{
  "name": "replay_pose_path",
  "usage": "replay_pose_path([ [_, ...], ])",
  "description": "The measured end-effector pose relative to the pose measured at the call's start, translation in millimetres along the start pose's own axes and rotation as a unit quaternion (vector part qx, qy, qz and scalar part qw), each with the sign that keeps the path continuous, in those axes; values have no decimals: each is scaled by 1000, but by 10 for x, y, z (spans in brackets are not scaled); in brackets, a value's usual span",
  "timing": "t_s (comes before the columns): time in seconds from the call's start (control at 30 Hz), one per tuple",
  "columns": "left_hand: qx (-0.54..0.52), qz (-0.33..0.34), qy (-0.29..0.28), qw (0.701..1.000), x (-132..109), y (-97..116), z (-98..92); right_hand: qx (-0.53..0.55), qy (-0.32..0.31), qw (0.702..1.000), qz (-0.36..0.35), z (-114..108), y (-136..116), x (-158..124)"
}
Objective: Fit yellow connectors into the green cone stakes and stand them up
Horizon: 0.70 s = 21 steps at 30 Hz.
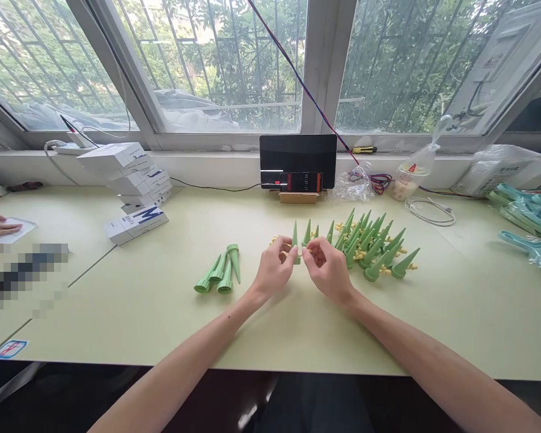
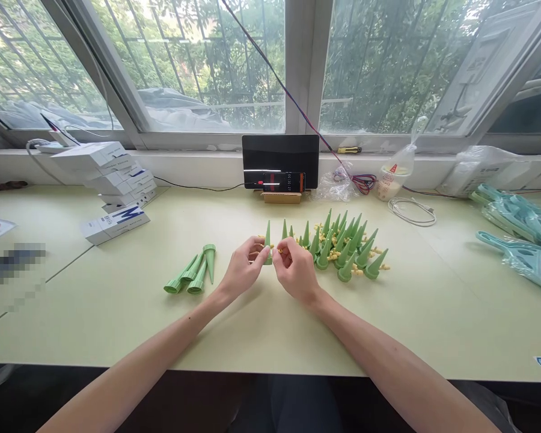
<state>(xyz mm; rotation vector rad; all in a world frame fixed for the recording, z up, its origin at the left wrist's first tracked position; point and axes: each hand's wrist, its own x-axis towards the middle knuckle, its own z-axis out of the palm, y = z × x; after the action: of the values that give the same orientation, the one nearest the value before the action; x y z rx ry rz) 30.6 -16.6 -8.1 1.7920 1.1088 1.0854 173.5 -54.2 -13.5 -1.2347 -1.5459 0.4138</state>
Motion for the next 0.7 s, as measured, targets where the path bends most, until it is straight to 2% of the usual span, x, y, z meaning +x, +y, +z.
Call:
replay_pose_path([
  [0.1, -10, -5, -23, 1000, -30, 30, 12, -3, 13, 1000, -2, 1, 5, -9],
  [0.27, -23, 2, -25, 999, -4, 20, -15, -2, 15, 1000, 9, -1, 23, -12],
  [0.43, -23, 24, 1, 999, 103, 20, -163, 4, -3, 1000, 13, -1, 25, -10],
  [0.57, -28, 23, 45, 998, 183, 44, -319, 17, -10, 1000, 14, 6, 30, -13],
  [0.7, -58, -1, -5, 998, 189, 43, -350, 34, -1, 999, 11, 8, 39, -19],
])
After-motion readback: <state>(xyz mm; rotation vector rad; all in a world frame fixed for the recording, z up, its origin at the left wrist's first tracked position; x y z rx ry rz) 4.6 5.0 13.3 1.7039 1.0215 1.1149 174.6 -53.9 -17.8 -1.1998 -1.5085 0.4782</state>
